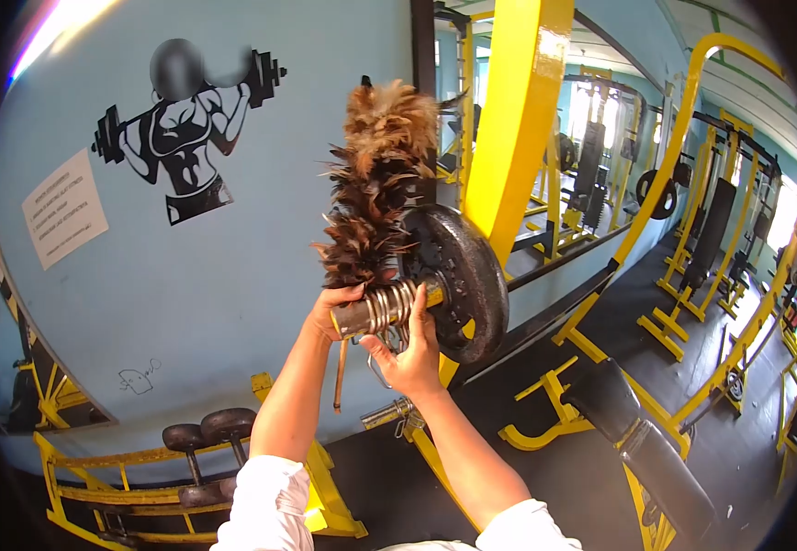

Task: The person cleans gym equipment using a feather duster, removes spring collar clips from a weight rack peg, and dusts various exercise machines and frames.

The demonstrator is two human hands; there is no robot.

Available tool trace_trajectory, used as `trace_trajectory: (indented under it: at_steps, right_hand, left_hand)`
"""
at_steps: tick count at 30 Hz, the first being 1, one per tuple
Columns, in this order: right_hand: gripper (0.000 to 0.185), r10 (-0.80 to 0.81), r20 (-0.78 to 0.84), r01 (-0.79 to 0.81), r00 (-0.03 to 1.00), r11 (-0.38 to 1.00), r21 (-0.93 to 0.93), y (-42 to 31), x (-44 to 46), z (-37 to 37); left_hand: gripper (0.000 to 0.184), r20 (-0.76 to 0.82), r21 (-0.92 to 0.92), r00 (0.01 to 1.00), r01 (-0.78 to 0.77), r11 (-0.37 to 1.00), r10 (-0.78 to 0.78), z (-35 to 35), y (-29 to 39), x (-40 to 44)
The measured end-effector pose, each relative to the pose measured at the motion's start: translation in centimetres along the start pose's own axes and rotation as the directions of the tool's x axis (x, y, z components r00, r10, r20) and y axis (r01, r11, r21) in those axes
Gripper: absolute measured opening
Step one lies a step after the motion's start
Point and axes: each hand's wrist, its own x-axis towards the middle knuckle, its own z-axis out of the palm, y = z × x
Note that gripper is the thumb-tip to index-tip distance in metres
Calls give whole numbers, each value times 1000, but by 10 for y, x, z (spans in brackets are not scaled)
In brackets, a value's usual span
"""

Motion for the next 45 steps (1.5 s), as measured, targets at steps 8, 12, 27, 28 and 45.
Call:
trace_trajectory:
  at_steps: [8, 12, 27, 28, 45]
  right_hand:
    - [111, 85, 40, -80, 996, 991, -109, -7, 1, 1]
    - [107, 39, 84, -34, 996, 997, -62, -2, 2, -3]
    - [75, 198, 111, -225, 974, 773, 594, 8, -9, 7]
    - [72, 211, 133, -249, 968, 786, 565, 9, -8, 7]
    - [63, 157, 214, -254, 964, 776, 577, 9, 4, 6]
  left_hand:
    - [58, 5, 23, 1000, -6, 1000, 6, -26, -4, -4]
    - [47, 12, -51, 999, -51, 997, 51, -15, -5, -21]
    - [50, -172, 248, 971, -122, 961, 167, 6, 1, -33]
    - [49, -221, 324, 954, -124, 938, 202, 3, -1, -35]
    - [47, -243, 555, 911, -150, 818, 332, 7, -1, -44]
